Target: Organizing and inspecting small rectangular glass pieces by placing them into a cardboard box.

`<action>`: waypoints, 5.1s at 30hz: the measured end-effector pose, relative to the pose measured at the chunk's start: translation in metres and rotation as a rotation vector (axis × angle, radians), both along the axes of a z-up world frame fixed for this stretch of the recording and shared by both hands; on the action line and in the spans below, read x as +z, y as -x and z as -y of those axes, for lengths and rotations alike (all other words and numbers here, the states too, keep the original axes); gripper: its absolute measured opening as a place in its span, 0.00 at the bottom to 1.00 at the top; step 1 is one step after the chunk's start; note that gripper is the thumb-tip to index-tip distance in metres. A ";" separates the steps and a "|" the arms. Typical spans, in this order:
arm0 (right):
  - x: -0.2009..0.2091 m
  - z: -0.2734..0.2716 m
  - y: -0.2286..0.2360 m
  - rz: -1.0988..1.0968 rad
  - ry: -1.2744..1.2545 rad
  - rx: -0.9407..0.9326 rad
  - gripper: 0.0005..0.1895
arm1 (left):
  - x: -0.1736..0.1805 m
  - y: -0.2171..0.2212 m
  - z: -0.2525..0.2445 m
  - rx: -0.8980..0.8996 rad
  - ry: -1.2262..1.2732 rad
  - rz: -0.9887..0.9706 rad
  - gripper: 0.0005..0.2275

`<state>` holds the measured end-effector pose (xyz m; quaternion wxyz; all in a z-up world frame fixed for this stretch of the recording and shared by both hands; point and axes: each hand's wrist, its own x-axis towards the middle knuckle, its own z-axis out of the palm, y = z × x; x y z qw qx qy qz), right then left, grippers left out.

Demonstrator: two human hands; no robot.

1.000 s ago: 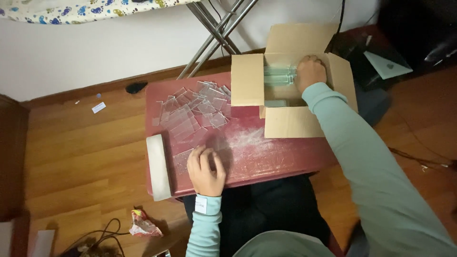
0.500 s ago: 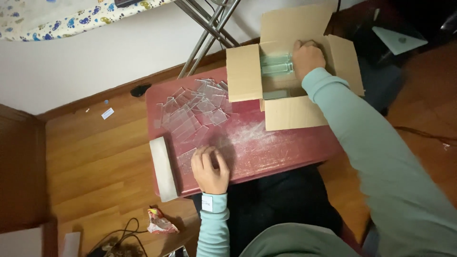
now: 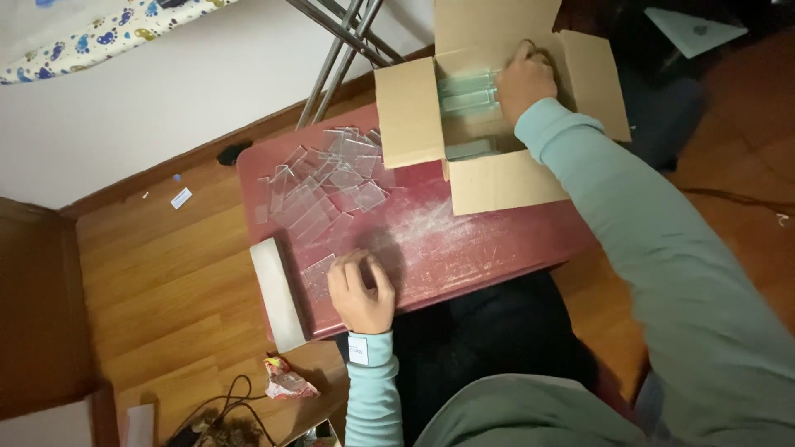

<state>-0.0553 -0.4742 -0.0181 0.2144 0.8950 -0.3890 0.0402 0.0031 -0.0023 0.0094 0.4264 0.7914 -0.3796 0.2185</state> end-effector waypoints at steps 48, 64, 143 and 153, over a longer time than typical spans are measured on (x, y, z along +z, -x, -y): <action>0.050 -0.023 0.050 0.493 0.018 0.197 0.05 | 0.000 0.000 -0.003 -0.017 -0.011 -0.025 0.09; 0.024 -0.282 0.174 0.923 0.267 0.453 0.36 | -0.021 0.056 -0.006 -0.112 0.325 -0.245 0.05; 0.073 -0.357 0.114 0.707 -1.085 0.853 0.22 | -0.081 0.080 -0.062 -0.967 0.850 -1.931 0.27; 0.054 -0.336 0.095 1.053 -1.414 0.390 0.18 | -0.091 0.070 -0.059 -0.887 0.800 -2.030 0.29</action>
